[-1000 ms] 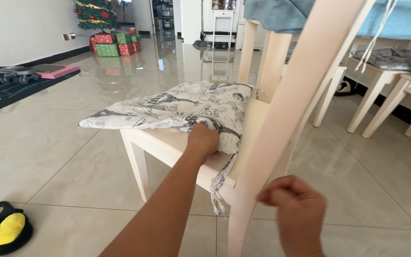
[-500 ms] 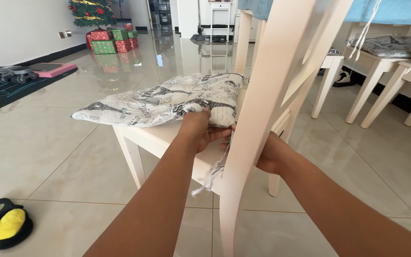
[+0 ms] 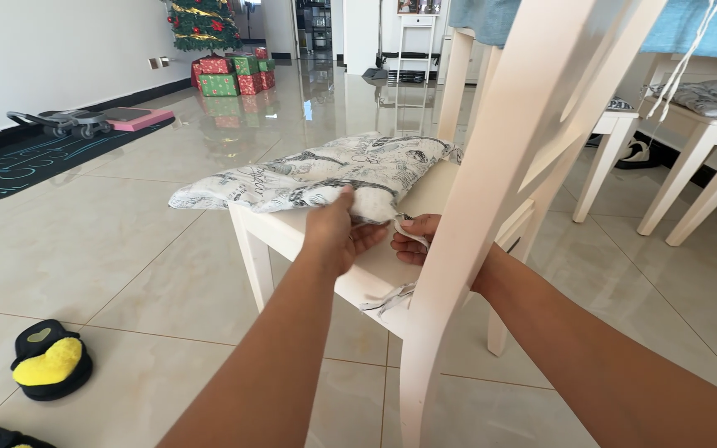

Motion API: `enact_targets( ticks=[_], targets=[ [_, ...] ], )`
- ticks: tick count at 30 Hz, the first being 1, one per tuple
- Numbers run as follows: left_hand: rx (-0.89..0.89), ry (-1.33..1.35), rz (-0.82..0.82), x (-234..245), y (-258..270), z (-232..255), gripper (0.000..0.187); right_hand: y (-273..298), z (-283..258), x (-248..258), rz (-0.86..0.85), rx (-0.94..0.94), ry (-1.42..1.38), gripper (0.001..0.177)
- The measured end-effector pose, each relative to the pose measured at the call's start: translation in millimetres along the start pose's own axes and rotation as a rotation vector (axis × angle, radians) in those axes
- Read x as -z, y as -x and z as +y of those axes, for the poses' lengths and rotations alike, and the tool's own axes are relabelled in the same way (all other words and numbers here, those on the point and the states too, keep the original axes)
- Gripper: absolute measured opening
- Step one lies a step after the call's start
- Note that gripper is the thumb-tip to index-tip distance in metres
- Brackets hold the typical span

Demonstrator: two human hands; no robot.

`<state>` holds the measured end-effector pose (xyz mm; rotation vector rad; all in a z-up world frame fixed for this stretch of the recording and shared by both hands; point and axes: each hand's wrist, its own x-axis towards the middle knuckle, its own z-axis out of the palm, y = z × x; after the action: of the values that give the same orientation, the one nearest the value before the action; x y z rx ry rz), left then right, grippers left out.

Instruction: The person attaches a white backrest cushion to a white dining chair by threading and tying its straps around the chair back. Then the person places a patterned seat cushion on the chair seat and ties its straps to the chair legs. Finally, the person picks up another white cushion from the table and begins to attach it to the chair back.

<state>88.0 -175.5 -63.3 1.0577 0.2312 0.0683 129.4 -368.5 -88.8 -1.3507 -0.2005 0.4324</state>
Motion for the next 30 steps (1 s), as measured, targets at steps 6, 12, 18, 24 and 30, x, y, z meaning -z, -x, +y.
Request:
enact_targets(
  ticks=[6, 12, 18, 24, 30],
  targets=[
    [0.118, -0.211, -0.046, -10.2, 22.7, -15.0, 0.034, -7.1, 5.6, 6.4, -0.205, -0.016, 0.066, 0.032],
    [-0.06, -0.418, -0.04, -8.4, 14.9, -20.6, 0.022, 7.6, 0.6, 6.1, -0.145, -0.044, 0.206, 0.031],
    [-0.044, -0.533, -0.073, 1.8, 19.0, -21.4, 0.016, 25.8, -6.0, 15.8, 0.029, 0.007, 0.121, 0.019],
    [-0.041, -0.659, -0.202, 9.2, 41.8, -24.6, 0.026, 35.3, 1.1, 55.9, 0.207, -0.071, 0.168, 0.02],
    [0.145, -0.311, -0.364, 14.0, 90.6, -79.4, 0.032, 94.6, 36.4, 72.2, 0.302, -0.112, 0.147, 0.025]
  ],
)
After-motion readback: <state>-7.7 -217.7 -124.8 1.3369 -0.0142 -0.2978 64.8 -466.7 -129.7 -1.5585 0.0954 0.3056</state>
